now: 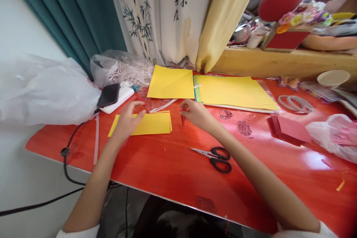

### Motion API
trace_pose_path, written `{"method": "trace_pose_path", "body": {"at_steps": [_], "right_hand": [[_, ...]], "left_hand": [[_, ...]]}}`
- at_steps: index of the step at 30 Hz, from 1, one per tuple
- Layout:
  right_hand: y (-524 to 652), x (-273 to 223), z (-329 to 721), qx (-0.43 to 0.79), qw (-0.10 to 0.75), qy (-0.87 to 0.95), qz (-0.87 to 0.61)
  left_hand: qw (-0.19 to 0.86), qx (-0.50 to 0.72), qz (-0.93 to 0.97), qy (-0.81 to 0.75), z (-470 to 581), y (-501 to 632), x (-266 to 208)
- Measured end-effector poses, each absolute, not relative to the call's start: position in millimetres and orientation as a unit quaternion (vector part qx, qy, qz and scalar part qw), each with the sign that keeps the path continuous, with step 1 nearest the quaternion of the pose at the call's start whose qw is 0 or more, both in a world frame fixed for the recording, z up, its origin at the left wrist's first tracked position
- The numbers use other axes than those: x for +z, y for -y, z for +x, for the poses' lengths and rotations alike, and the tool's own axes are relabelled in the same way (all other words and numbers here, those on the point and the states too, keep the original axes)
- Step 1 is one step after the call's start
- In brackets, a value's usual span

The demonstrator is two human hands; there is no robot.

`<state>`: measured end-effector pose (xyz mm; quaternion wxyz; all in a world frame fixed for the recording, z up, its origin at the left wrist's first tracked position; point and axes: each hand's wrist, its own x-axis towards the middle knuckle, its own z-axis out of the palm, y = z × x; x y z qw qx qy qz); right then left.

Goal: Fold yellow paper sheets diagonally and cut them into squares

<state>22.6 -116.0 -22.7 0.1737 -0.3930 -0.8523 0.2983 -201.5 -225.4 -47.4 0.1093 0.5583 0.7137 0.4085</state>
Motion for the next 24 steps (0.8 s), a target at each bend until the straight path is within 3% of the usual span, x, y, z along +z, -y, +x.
{"method": "trace_pose_path", "body": {"at_steps": [4, 6, 12, 17, 21, 24], "right_hand": [[128.9, -23.4, 6.9, 0.429, 0.285, 0.801, -0.305], [130.2, -27.8, 3.5, 0.472, 0.326, 0.764, -0.296], [114.0, -27.0, 12.4, 0.499, 0.337, 0.727, -0.329], [109.6, -2.7, 29.0, 0.463, 0.313, 0.768, -0.313], [98.3, 16.1, 49.4, 0.396, 0.324, 0.785, -0.351], [84.6, 24.8, 68.9, 0.387, 0.356, 0.759, -0.385]], "left_hand": [[0.241, 0.386, 0.624, -0.635, -152.9, 215.8, -40.6], [0.254, 0.391, 0.618, -0.633, -148.0, 207.9, -33.6], [0.031, 0.382, 0.527, -0.759, -223.6, 168.7, -20.5], [-0.118, 0.300, 0.506, -0.800, -265.1, 152.0, -45.7], [-0.183, 0.262, 0.545, -0.775, -258.5, 145.6, -60.8], [-0.173, 0.225, 0.618, -0.733, -244.6, 134.9, -62.5]]}}
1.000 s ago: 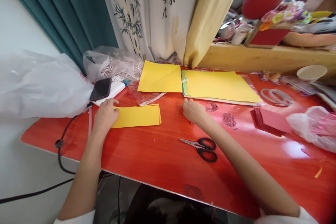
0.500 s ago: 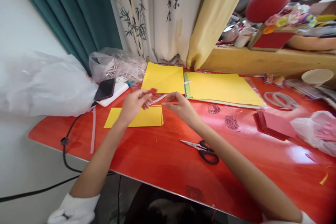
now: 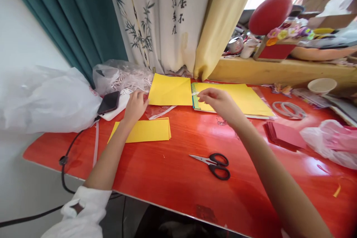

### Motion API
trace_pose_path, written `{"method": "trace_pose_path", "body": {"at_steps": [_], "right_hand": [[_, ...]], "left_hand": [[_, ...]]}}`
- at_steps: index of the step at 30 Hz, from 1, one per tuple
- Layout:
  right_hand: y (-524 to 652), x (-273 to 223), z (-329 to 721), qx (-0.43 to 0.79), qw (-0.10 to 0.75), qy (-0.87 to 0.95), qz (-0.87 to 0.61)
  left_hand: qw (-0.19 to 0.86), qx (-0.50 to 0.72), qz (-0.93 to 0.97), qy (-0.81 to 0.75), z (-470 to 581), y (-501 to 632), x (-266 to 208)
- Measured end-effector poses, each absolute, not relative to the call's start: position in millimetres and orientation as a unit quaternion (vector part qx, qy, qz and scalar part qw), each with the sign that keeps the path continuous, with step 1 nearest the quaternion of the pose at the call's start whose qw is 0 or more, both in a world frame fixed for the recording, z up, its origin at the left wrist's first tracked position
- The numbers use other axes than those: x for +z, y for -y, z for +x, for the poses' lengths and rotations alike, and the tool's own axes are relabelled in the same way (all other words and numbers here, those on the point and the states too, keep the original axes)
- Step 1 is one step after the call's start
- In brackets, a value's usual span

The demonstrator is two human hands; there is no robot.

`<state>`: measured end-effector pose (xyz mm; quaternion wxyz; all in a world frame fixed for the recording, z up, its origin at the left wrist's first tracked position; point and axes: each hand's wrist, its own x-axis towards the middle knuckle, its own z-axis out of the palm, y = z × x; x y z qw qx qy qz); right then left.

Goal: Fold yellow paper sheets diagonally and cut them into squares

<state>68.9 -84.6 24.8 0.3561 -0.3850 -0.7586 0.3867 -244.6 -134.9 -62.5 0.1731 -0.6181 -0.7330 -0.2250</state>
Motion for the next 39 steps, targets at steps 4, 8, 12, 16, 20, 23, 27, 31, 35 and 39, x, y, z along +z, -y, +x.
{"method": "trace_pose_path", "body": {"at_steps": [4, 8, 12, 16, 20, 23, 27, 31, 35, 39], "right_hand": [[70.9, 19.2, 89.1, 0.464, 0.400, 0.682, -0.400], [59.0, -6.1, 94.3, 0.517, 0.383, 0.646, -0.412], [46.3, -30.7, 93.1, 0.559, 0.364, 0.607, -0.432], [42.3, -41.3, 92.3, 0.597, 0.337, 0.578, -0.444], [44.1, -48.4, 87.6, 0.620, 0.305, 0.573, -0.441], [44.1, -56.9, 81.8, 0.626, 0.277, 0.581, -0.441], [41.4, -66.2, 79.5, 0.624, 0.243, 0.596, -0.444], [37.9, -70.9, 83.7, 0.617, 0.235, 0.605, -0.444], [36.2, -74.9, 85.2, 0.608, 0.227, 0.616, -0.447], [37.2, -77.7, 82.2, 0.589, 0.218, 0.634, -0.451]], "left_hand": [[0.127, -0.157, -0.717, 0.667, -220.9, 114.5, -64.0], [0.101, -0.117, -0.761, 0.630, -207.5, 94.3, -60.2], [0.088, -0.092, -0.763, 0.633, -209.9, 81.3, -53.8], [0.110, -0.096, -0.748, 0.648, -209.4, 82.3, -55.9], [0.140, -0.113, -0.756, 0.629, -194.0, 88.2, -56.8], [0.149, -0.119, -0.780, 0.596, -178.6, 85.7, -54.2], [0.134, -0.111, -0.792, 0.586, -166.0, 76.3, -56.6], [0.113, -0.111, -0.768, 0.620, -165.2, 70.2, -62.3], [0.096, -0.129, -0.739, 0.655, -168.4, 66.3, -63.7], [0.074, -0.142, -0.724, 0.671, -172.6, 63.0, -64.0]]}}
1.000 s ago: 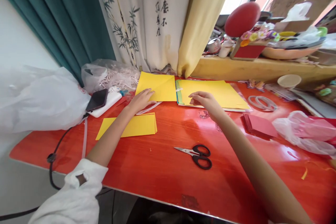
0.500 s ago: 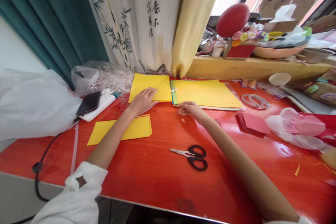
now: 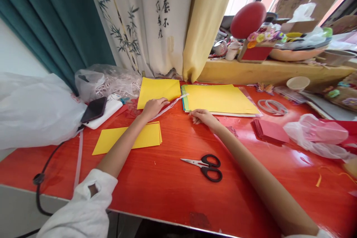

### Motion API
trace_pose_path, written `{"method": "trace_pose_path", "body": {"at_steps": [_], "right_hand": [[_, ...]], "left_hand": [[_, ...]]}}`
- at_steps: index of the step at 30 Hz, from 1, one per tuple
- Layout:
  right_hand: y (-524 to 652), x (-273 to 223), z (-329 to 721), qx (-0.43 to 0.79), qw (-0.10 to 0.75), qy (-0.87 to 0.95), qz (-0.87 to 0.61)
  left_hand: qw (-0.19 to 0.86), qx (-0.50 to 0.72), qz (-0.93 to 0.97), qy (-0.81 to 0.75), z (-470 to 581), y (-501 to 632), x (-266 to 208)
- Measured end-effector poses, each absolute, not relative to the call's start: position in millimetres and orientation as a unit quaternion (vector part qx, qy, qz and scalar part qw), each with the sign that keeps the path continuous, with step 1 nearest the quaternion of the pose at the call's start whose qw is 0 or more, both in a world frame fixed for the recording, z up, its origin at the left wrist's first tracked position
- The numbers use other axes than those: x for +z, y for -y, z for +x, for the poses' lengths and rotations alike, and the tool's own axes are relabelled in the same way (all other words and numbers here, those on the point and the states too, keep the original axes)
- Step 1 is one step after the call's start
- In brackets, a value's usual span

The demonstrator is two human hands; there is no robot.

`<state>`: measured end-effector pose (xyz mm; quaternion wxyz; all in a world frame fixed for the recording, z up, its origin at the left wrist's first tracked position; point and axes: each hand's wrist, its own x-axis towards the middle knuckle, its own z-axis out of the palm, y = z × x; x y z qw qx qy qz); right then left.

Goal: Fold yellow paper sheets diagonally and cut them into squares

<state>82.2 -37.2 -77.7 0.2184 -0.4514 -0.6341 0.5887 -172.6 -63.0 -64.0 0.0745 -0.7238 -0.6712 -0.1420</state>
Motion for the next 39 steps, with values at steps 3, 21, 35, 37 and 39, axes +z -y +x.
{"method": "trace_pose_path", "body": {"at_steps": [3, 21, 35, 37, 39], "right_hand": [[37.8, -80.3, 79.5, 0.569, 0.218, 0.649, -0.456], [96.8, -66.8, 159.6, 0.309, 0.332, 0.766, -0.456], [66.7, -52.8, 231.1, 0.242, 0.395, 0.700, -0.543], [65.8, -53.1, 232.0, 0.258, 0.403, 0.691, -0.542], [67.3, -53.4, 227.9, 0.291, 0.405, 0.683, -0.534]], "left_hand": [[0.056, -0.142, -0.730, 0.667, -175.8, 62.7, -63.2], [0.082, -0.062, -0.785, 0.611, -148.5, 68.6, -41.1], [-0.059, -0.065, -0.863, 0.497, -62.0, 8.4, -49.7], [-0.037, -0.095, -0.845, 0.525, -62.8, 11.7, -46.8], [-0.004, -0.136, -0.821, 0.554, -61.0, 16.0, -40.8]]}}
